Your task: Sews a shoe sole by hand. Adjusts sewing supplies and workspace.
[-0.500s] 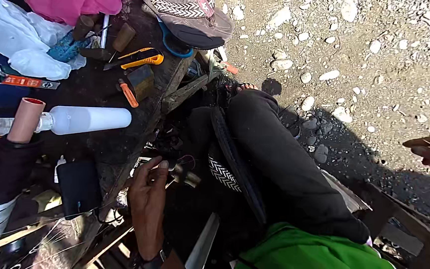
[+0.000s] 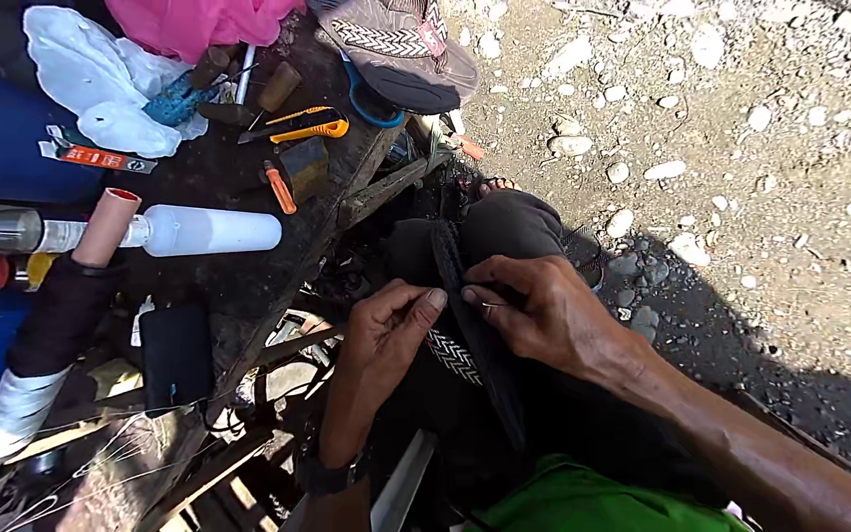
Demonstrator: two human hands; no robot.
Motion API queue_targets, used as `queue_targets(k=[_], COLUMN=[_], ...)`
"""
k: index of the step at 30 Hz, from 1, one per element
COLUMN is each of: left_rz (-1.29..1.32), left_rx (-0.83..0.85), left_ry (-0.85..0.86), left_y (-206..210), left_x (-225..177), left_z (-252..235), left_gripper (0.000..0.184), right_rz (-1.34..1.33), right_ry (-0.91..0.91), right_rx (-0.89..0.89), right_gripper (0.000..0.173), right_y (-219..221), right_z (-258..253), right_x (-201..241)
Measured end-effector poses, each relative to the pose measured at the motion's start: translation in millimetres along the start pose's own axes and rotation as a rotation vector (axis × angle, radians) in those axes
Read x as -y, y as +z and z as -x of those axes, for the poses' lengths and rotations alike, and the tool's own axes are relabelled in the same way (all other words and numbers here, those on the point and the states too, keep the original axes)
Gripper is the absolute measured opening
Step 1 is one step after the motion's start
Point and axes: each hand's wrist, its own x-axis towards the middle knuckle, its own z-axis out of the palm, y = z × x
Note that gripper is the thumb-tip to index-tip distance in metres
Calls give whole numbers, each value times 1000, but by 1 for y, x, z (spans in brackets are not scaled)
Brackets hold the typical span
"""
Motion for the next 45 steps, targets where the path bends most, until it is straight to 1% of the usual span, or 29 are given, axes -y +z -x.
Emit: queue_targets(k=[4,7,11,13,15,16,17,18,19,20,22,23,24,25,26,27,29,31,33,37,42,45], left_rz=[359,594,797,851,794,692,538,352,185,95,-14,-120,-246,-342,-376,-339,-172,-17,65,92,109,101], left_rx=[-110,-246,-355,-358,-297,-266,-271,-311,-363,-409,-429,-408,-394,-398,-415,-427,-416,-393,-373,-374,-364,-376], left_ry=[-25,-37,-19,-13,16,38,58,88,113,138,142,106,65,41,37,37,23,11,20,35,43,55], left_y=[16,28,37,38,32,26,20,16,16,22,44,56,67,74,76,76,68,58,53,50,50,52], left_x=[11,15,24,28,32,33,32,28,22,13,-5,-9,-9,-5,0,3,6,6,7,8,9,10], left_z=[-6,-7,-6,-4,-2,0,4,12,22,30,45,49,49,46,42,39,34,31,29,28,28,28], left_gripper=[25,27,27,27,24,21,15,16,29,35,34,39,44,43,37,31,23,21,21,22,22,23], right_rz=[-55,-44,-2,20,29,22,11,-4,-28,-63,-143,-177,-203,-230,-259,-274,-242,-125,19,185,212,235], right_ry=[24,-9,-23,-18,-6,-2,0,15,49,87,144,144,125,95,61,23,-66,-133,-137,-126,-124,-102], right_rx=[26,11,-4,5,23,18,-5,-40,-77,-110,-152,-162,-155,-135,-113,-82,-22,15,0,-47,-51,-21], right_gripper=[22,21,19,19,17,15,12,11,16,26,41,46,48,48,45,42,38,34,31,31,31,32], right_y=[1,5,10,10,4,-3,-13,-24,-35,-45,-54,-54,-52,-49,-44,-38,-25,-11,-1,10,11,8], right_z=[-2,-2,-7,-10,-10,-8,-5,2,10,19,37,45,53,57,60,60,53,42,32,19,17,15], right_x=[1,1,3,3,6,8,9,8,6,3,-7,-10,-13,-14,-13,-12,-11,-8,-2,5,5,8])
